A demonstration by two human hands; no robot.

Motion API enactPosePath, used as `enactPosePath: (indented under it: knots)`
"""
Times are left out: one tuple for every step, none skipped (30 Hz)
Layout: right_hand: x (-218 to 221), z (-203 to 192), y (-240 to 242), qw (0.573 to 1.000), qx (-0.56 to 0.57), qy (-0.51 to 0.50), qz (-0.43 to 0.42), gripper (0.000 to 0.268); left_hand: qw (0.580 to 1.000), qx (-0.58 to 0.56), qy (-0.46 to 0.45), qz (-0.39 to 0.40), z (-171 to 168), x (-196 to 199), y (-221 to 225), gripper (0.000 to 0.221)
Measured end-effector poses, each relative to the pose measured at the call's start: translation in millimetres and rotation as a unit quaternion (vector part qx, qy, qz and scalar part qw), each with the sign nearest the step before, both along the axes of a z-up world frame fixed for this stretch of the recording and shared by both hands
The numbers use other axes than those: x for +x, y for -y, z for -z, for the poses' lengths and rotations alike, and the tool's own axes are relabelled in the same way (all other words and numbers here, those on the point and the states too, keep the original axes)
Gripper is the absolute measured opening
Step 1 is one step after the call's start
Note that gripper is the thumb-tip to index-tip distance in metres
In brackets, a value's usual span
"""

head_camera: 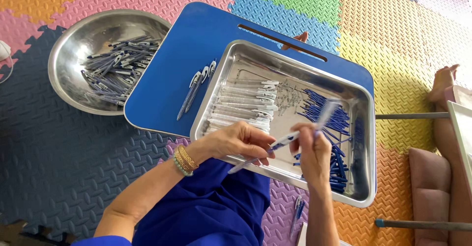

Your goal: The person assembles ballpoint pens by inserting the ink refill and spring into the pen body, then attaching the cap and clip.

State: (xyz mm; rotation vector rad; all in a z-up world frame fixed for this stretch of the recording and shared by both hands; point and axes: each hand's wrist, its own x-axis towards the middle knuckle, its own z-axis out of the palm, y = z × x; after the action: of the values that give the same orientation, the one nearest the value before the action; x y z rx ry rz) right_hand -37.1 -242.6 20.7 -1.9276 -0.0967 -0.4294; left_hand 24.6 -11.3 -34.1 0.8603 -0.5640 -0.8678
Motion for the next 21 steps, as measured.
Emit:
enactPosePath:
  knots:
    - [2, 6, 9, 1.0, 0.0, 0.0, 0.0, 0.038, 1.0, 0.0, 0.0, 0.0, 1, -1, 2, 0.047]
    - [5, 13, 17, 0.998, 0.046, 0.023, 0.038, 0.049, 1.0, 0.0, -0.013, -0.022, 3, -2, 4, 0.046]
    - [7, 19, 25, 0.992, 0.092, 0.046, 0.076, 0.062, 0.999, -0.001, -0.027, -0.045, 4, -3, 5, 0.045]
    - [1, 23, 28, 0.992, 0.092, 0.045, 0.074, 0.062, 0.999, -0.002, -0.027, -0.047, 2, -3, 4, 0.045]
    - [-6, 27, 30, 0.984, 0.161, 0.054, 0.06, 0.066, 0.997, -0.003, -0.039, -0.06, -1, -4, 3, 0.044]
    - [-12, 30, 33, 0.97, 0.229, 0.064, 0.046, 0.071, 0.996, -0.005, -0.05, -0.073, -4, -3, 3, 0.044]
    - [-15, 28, 27, 0.97, 0.228, 0.064, 0.046, 0.071, 0.996, -0.006, -0.05, -0.073, -3, -3, 4, 0.044]
    - [-19, 27, 19, 0.961, 0.271, 0.047, 0.005, 0.048, 0.996, -0.002, -0.058, -0.071, -3, -2, 4, 0.048]
    - [-22, 26, 12, 0.948, 0.314, 0.029, -0.036, 0.034, 0.995, 0.001, -0.067, -0.07, -2, -2, 5, 0.052]
    - [-24, 20, 2, 0.948, 0.315, 0.029, -0.035, 0.034, 0.995, 0.002, -0.067, -0.069, -1, -2, 6, 0.052]
    - [-25, 15, -9, 0.957, 0.289, 0.028, -0.029, 0.014, 0.995, 0.003, -0.071, -0.07, -1, -2, 8, 0.055]
    - [-27, 9, -19, 0.964, 0.262, 0.026, -0.023, 0.007, 0.995, 0.004, -0.075, -0.07, 0, -2, 9, 0.058]
    - [-28, 7, -24, 0.964, 0.263, 0.026, -0.022, 0.007, 0.995, 0.004, -0.075, -0.069, -5, 0, 6, 0.058]
    - [-29, 4, -29, 0.977, 0.213, 0.01, 0.009, 0.007, 0.996, 0.033, -0.066, -0.052, -9, 1, 4, 0.053]
    - [-29, 1, -34, 0.986, 0.163, -0.006, 0.041, 0.008, 0.996, 0.063, -0.058, -0.035, -14, 3, 1, 0.049]
    - [-28, 5, -35, 0.986, 0.163, -0.006, 0.041, 0.008, 0.996, 0.063, -0.058, -0.035, -12, 3, 2, 0.049]
    - [-27, 8, -35, 0.988, 0.149, 0.008, 0.048, 0.009, 0.996, 0.059, -0.062, -0.039, -9, 4, 3, 0.05]
    - [-26, 11, -36, 0.989, 0.135, 0.021, 0.055, 0.011, 0.995, 0.056, -0.066, -0.044, -7, 4, 4, 0.052]
    - [-23, 17, -36, 0.989, 0.135, 0.021, 0.054, 0.011, 0.995, 0.056, -0.066, -0.044, 0, 2, 8, 0.052]
    - [-21, 22, -36, 0.986, 0.149, 0.06, 0.048, 0.013, 0.994, 0.04, -0.069, -0.074, 8, 1, 12, 0.055]
    - [-19, 28, -35, 0.981, 0.163, 0.1, 0.043, 0.016, 0.992, 0.024, -0.073, -0.104, 16, 0, 16, 0.059]
